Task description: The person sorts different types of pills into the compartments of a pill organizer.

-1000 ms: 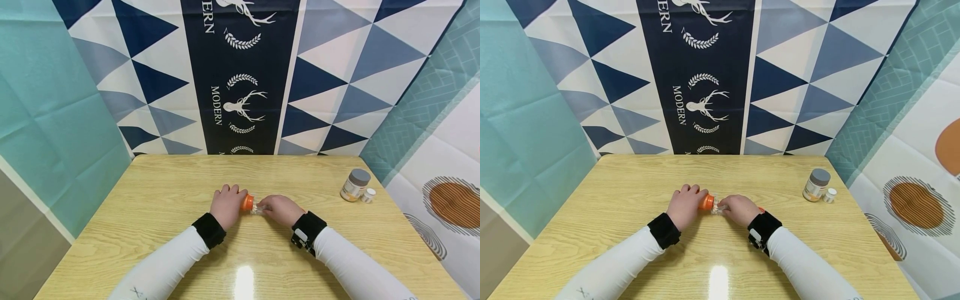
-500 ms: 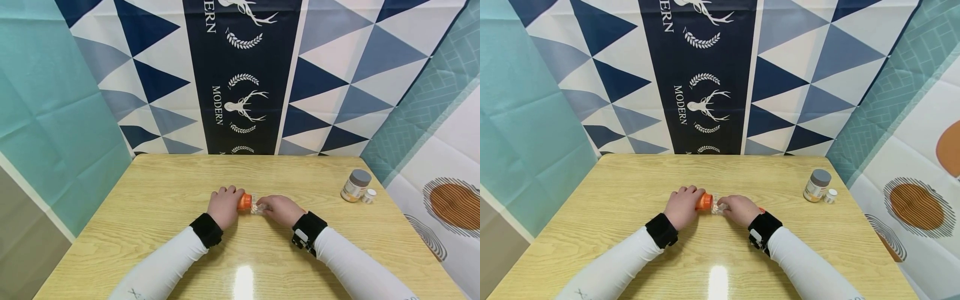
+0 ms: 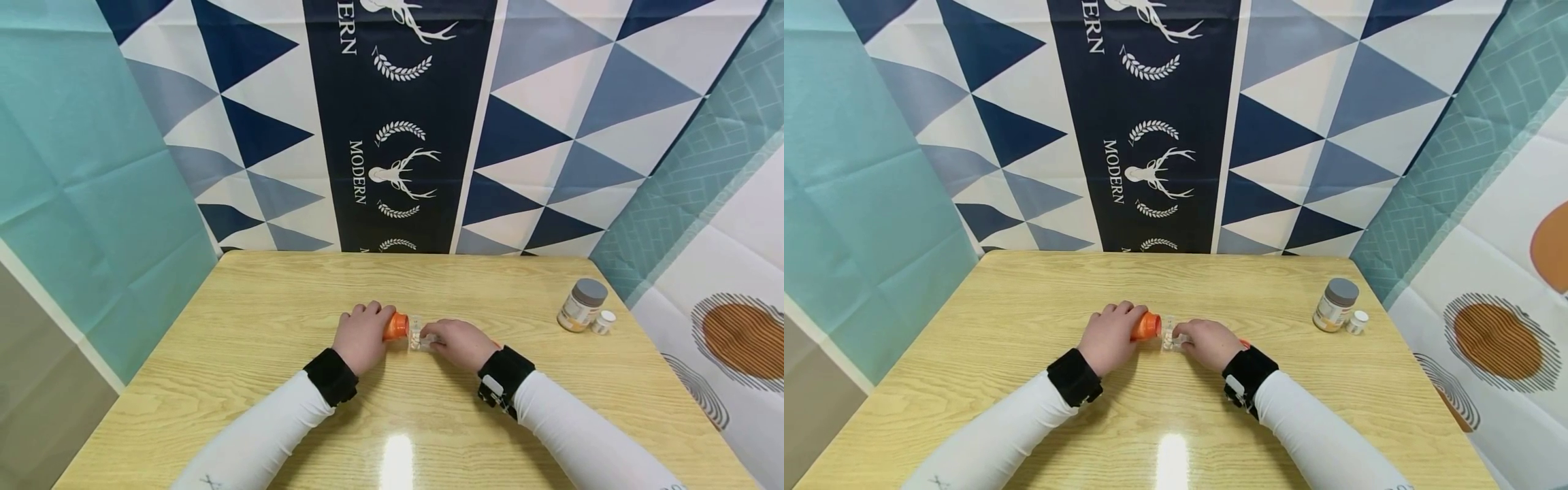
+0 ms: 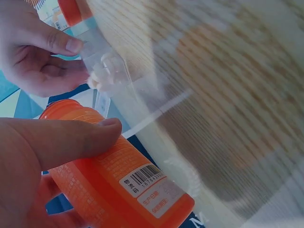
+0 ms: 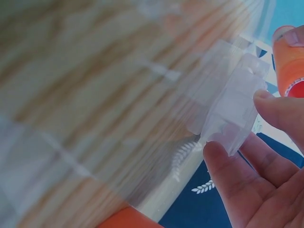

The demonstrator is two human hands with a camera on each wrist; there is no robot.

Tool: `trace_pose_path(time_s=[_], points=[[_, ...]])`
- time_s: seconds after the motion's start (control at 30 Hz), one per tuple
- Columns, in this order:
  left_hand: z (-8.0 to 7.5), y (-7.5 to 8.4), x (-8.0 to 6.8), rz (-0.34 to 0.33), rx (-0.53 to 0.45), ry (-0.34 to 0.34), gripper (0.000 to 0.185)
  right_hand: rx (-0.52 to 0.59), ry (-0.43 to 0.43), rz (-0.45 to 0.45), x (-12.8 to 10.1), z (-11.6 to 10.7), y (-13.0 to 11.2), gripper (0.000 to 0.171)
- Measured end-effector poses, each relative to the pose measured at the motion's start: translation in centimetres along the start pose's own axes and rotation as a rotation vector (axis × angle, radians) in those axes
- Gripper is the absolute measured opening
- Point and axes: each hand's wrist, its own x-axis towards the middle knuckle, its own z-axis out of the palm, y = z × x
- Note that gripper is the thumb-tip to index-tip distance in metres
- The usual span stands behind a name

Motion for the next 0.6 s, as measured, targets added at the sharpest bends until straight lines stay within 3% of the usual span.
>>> trace_pose_path(time_s=[0.33,0.6], points=[[-0.25,0.02,-0.07,-0.003,-0.008,0.029,0.048,-0.024,-0.002,-0.022,-0.03,0.09,0.05,0.027],[-0.61,0.19,-0.19,-0.009,-0.02,0.028,0.047,-0.034,0.005,-0.019,-0.02,0.1,0.08,0.019]])
